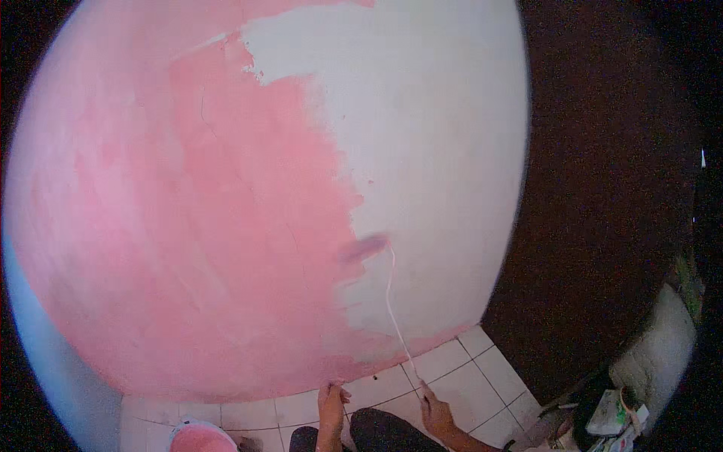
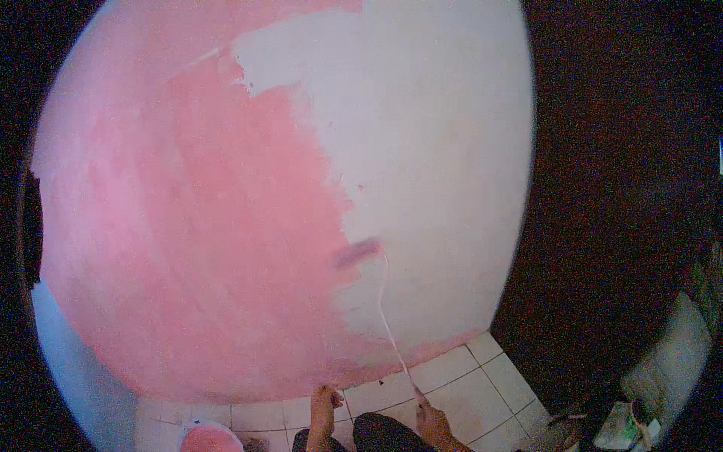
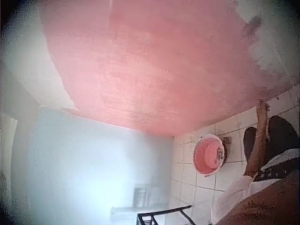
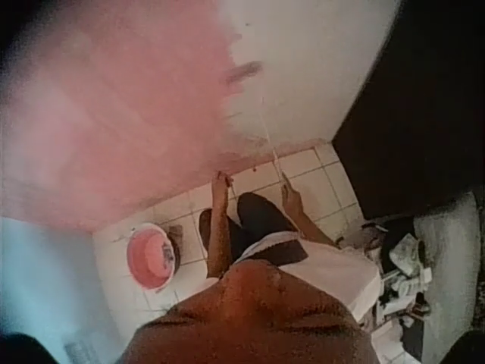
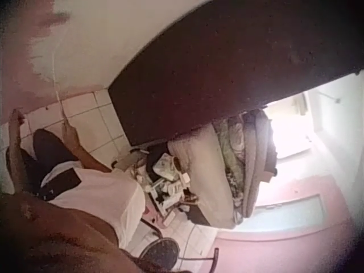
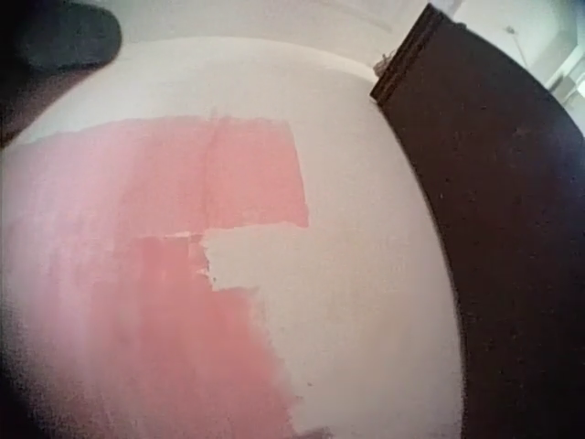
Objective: The recorder is painting a white wall with pink paint using a roller.
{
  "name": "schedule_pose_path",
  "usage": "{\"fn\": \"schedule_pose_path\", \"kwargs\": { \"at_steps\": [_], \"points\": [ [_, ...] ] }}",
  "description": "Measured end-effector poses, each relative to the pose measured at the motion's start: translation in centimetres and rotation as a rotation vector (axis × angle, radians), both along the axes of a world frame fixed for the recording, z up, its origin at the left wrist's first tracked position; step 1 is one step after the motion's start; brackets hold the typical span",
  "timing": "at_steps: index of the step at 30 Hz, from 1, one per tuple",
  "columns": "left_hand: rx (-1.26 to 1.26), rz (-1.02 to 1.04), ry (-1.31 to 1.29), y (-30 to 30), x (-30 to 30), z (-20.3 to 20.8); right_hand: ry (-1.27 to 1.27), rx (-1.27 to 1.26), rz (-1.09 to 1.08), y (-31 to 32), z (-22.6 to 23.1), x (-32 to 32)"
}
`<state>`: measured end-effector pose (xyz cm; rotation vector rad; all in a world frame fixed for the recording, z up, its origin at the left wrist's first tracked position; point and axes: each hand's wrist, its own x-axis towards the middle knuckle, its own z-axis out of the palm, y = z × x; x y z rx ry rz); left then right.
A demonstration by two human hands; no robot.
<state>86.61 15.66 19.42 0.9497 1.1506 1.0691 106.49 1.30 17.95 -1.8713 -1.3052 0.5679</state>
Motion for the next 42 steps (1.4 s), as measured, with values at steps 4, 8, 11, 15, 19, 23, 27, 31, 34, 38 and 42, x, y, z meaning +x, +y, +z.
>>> {"fn": "schedule_pose_path", "kwargs": {
  "at_steps": [4, 8, 11, 15, 19, 23, 27, 31, 34, 38, 42],
  "points": [
    [0.103, -0.025, -0.019, -0.2, 0.2, 0.8, 0.131, 0.262, 0.042, 5.4, 8.9, -3.2],
    [0.157, 0.011, -0.035, -0.6, -0.7, 2.4, 0.086, 0.567, 0.019, 12.0, 18.2, -4.2],
    [0.156, 0.021, -0.017, -1.0, -2.2, 2.7, 0.076, 0.673, 0.011, 13.4, 19.4, -4.0],
    [0.064, 0.086, 0.016, -1.6, -3.5, 1.0, -0.012, 0.470, 0.000, 11.2, 10.9, -3.0],
    [0.009, 0.015, 0.025, -1.6, -4.3, -1.4, -0.059, 0.090, -0.049, 4.2, -1.6, -1.7],
    [-0.040, -0.021, 0.052, -1.4, -4.3, -2.1, -0.063, -0.101, -0.070, -1.3, -7.4, -1.6],
    [0.054, -0.078, 0.105, -1.4, -0.7, 0.3, 0.028, 0.022, -0.055, 1.6, -4.5, -1.8],
    [0.565, -0.245, 0.517, 0.2, 6.2, 6.0, 0.092, 0.215, -0.125, 5.9, 0.7, -2.3],
    [0.719, -0.142, 0.455, 0.8, 11.1, 9.6, 0.172, 0.227, -0.151, 4.9, 1.8, -1.8],
    [0.686, -0.116, 0.312, 1.8, 15.9, 9.4, 0.302, 0.070, -0.079, 0.7, -2.5, -0.9],
    [0.635, -0.044, 0.514, 1.8, 18.7, 4.8, 0.090, 0.579, -0.181, -1.8, -9.2, 0.0]
  ]
}}
